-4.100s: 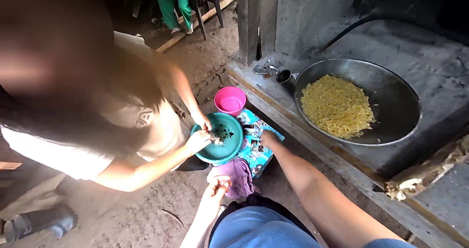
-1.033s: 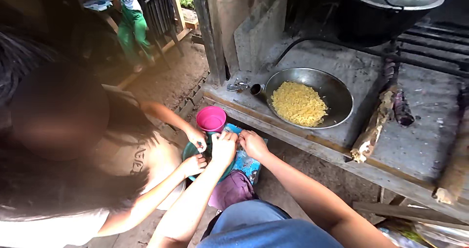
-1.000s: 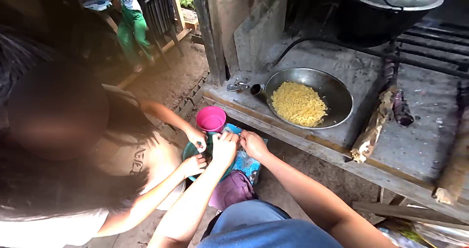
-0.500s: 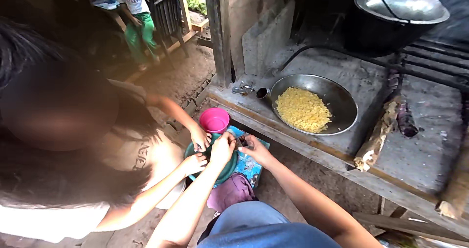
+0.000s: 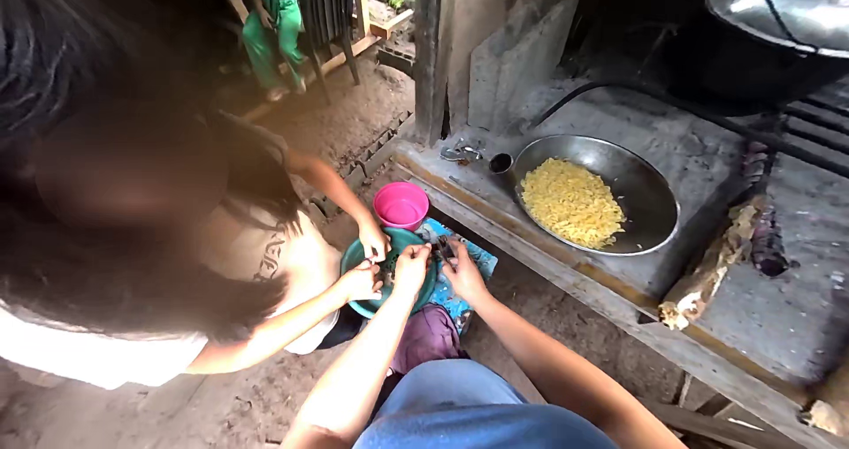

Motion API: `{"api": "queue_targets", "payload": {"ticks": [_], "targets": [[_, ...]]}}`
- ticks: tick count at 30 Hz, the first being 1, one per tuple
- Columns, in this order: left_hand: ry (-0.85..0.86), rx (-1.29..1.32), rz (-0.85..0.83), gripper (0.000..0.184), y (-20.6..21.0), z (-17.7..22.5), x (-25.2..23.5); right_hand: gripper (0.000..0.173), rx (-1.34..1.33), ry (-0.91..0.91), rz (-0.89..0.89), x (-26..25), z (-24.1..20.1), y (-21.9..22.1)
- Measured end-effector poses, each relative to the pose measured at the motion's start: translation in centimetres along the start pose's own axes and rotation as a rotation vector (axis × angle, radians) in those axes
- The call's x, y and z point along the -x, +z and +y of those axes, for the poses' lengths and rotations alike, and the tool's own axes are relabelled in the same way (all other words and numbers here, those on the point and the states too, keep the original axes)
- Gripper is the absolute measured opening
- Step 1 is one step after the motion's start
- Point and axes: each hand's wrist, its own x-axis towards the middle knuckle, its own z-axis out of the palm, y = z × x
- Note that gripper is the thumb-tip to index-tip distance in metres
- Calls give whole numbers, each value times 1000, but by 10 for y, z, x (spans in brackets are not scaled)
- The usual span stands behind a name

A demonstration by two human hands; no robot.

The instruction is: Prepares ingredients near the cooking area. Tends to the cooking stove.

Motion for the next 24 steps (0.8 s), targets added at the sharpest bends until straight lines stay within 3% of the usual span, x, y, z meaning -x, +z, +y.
{"api": "queue_targets", "payload": {"ticks": [4,9,13,17,24], "targets": [[-133,132,13,37,1,-33,1,49,-25,88,-217,-19,-4,4],[-249,495,104,29,8,-49,-3,44,6,206,-369,-35,-22,17],[-295,739,149,28,8,-61,-11,42,75,287,-409,-46,-34,31],[-415,944,176,28,5,-61,-16,42,324,269,-405,-55,-42,40],[-475,1164,200,25,4,-67,-24,38,568,261,-459,-68,-51,51]]}}
